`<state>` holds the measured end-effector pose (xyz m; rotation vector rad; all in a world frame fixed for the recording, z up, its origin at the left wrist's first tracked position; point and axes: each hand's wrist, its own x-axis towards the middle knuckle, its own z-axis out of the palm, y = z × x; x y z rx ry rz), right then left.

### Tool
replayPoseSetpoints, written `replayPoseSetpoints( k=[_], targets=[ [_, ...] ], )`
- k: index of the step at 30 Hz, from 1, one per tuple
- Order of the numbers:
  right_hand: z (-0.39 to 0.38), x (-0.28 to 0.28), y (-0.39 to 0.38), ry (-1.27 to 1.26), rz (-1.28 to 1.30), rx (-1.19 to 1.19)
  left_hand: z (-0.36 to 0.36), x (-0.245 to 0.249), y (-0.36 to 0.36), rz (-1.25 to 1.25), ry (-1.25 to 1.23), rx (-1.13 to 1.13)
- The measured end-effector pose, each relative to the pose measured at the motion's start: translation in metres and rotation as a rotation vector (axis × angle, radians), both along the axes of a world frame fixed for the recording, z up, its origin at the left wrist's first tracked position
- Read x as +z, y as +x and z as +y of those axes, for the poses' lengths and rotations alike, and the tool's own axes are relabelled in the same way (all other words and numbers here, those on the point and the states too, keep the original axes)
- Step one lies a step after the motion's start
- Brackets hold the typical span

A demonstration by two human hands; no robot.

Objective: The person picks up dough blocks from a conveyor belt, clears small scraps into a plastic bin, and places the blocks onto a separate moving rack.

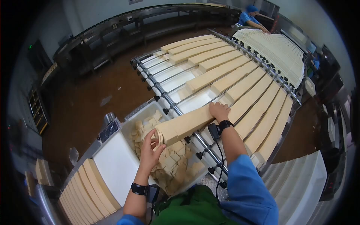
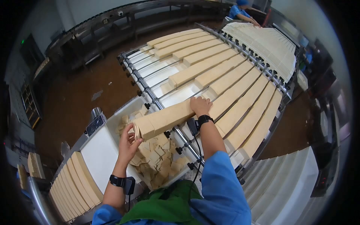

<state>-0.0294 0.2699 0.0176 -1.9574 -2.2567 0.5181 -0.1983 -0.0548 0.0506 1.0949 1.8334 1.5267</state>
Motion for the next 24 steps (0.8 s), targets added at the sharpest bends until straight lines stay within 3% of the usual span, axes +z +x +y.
replayPoseSetpoints(
  k=[1,6,8,18,20,22,23,24],
  targets=[
    [0.008,-0.002,0.002,-0.023,-0.009,0.016,0.005,-0.005,0.001,-0.086,0.008,-0.03],
    [0.031,-0.013,0.01,-0.092,0.068,0.023,0.026,-0.022,0.013,-0.047,0.02,0.005],
    [0.04,-0.037,0.008,0.228,0.05,-0.1,0.036,-0.023,0.02,-0.062,0.061,-0.002],
    [0.048,-0.018,0.03,0.197,-0.029,-0.007,0.074,-0.025,0.035,0.051,0.006,-0.028],
    [0.033,-0.012,0.03,0.447,0.125,-0.024,0.087,-0.033,0.039,0.035,-0.01,-0.049],
    [0.005,-0.013,0.019,0.539,0.179,0.041,0.101,-0.057,0.041,0.329,0.069,-0.144],
    [-0.009,-0.014,0.011,0.637,0.235,0.103,0.102,-0.055,0.045,0.324,0.067,-0.134],
    [-0.027,-0.013,0.003,0.554,0.398,0.223,0.104,-0.052,0.048,0.367,0.035,-0.104]
  ],
)
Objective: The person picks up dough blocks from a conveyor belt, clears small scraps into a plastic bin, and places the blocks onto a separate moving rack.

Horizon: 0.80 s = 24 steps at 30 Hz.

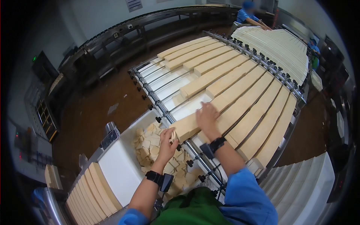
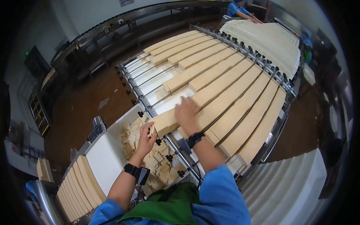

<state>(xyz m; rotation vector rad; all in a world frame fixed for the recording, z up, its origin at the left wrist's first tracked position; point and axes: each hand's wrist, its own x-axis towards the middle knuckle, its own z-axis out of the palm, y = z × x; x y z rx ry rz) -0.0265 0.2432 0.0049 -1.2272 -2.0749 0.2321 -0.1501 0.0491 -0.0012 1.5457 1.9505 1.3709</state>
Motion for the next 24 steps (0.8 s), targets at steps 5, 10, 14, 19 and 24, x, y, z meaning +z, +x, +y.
replayPoseSetpoints(
  k=[5,10,14,19,24],
  targets=[
    [-0.099,0.019,-0.014,0.038,0.128,0.443,-0.015,-0.001,-0.009,-0.174,0.044,0.08],
    [-0.111,0.01,-0.017,0.238,-0.07,0.406,-0.083,0.002,-0.025,0.279,0.02,0.38],
    [-0.109,0.005,-0.022,0.268,-0.038,0.372,-0.171,-0.03,-0.048,0.123,-0.091,0.441],
    [-0.105,-0.006,-0.021,0.286,-0.003,0.437,-0.29,-0.07,-0.044,0.22,-0.273,0.586],
    [-0.106,-0.011,-0.018,0.299,0.07,0.481,-0.336,-0.077,-0.024,0.465,-0.355,0.569]
  ],
)
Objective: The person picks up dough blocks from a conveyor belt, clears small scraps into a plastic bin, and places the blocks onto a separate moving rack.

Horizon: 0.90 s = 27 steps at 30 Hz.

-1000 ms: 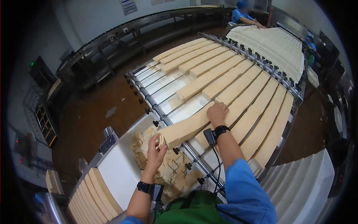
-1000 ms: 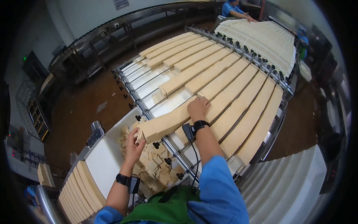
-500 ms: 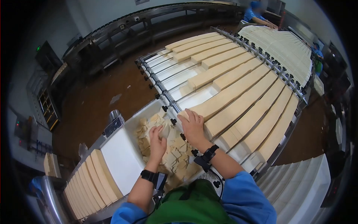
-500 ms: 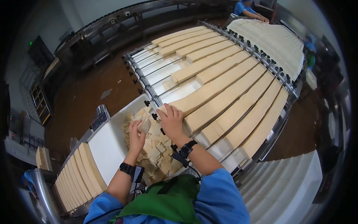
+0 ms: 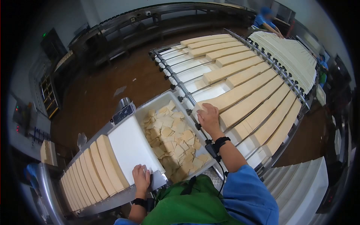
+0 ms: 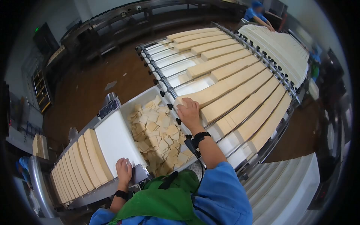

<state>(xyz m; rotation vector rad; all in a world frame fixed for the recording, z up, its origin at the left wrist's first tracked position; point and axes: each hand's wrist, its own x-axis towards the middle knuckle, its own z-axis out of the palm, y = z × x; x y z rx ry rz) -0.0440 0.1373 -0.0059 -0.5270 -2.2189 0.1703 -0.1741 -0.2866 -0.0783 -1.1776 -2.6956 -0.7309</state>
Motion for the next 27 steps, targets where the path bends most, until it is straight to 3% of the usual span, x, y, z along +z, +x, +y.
replayPoseSetpoints(
  k=[3,8,14,21,23,27],
  targets=[
    [-0.001,-0.002,-0.001,-0.018,0.004,-0.008,0.001,0.002,0.0,-0.101,0.08,-0.023],
    [0.001,-0.009,-0.004,0.019,0.0,-0.04,0.008,0.006,0.005,-0.087,0.035,0.043],
    [-0.003,-0.007,-0.003,0.08,0.007,-0.103,0.001,0.001,0.0,-0.084,-0.026,-0.033],
    [-0.012,0.001,-0.006,-0.017,-0.039,-0.13,0.0,0.004,-0.003,-0.137,-0.048,-0.083],
    [-0.017,0.009,-0.015,-0.098,-0.184,-0.436,-0.001,0.003,-0.003,-0.134,-0.044,-0.09],
    [-0.007,0.016,-0.022,-0.321,-0.501,-0.581,0.0,0.004,-0.003,-0.127,-0.054,-0.099]
  ],
)
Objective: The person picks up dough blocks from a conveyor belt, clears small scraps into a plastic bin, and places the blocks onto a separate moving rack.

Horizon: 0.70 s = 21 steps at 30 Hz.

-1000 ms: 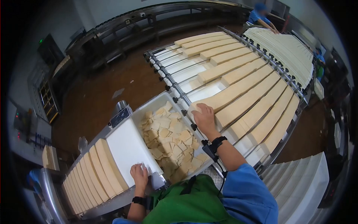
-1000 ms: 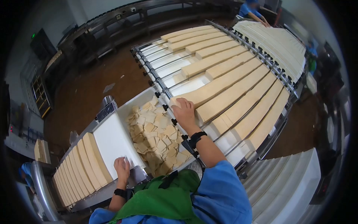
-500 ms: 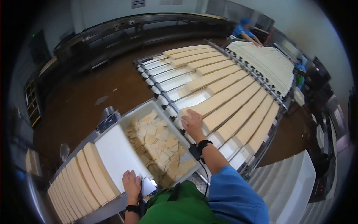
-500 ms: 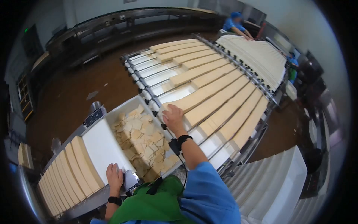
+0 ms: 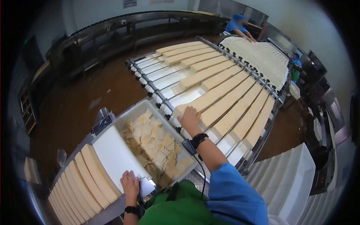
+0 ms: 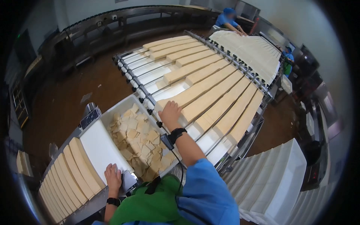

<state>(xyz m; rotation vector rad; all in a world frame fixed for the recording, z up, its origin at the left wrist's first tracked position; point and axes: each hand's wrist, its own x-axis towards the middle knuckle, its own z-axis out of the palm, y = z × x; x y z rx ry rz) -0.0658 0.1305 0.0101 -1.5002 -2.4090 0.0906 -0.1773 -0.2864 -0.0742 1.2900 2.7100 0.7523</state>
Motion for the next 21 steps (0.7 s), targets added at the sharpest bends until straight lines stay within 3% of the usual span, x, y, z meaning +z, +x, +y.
replayPoseSetpoints(
  k=[4,7,9,11,13,17,21],
  targets=[
    [-0.003,0.001,0.0,0.003,-0.053,0.051,0.001,0.005,0.0,-0.028,0.012,-0.004],
    [-0.013,0.003,0.013,-0.071,0.082,0.17,0.001,0.005,0.001,-0.004,0.016,0.005],
    [-0.021,0.001,0.025,0.021,0.419,0.108,-0.004,0.004,0.0,-0.078,0.079,0.015],
    [-0.022,-0.013,0.047,0.161,0.45,-0.009,-0.008,0.007,0.0,-0.15,0.153,0.021],
    [-0.021,-0.019,0.075,0.069,0.395,-0.064,-0.018,0.018,0.003,-0.262,0.317,0.101],
    [-0.014,-0.032,0.105,0.061,0.276,-0.087,-0.042,0.024,-0.003,-0.175,0.391,0.189],
    [-0.019,-0.021,0.102,-0.019,-0.002,-0.092,-0.057,0.032,-0.004,-0.134,0.372,0.319]
  ],
)
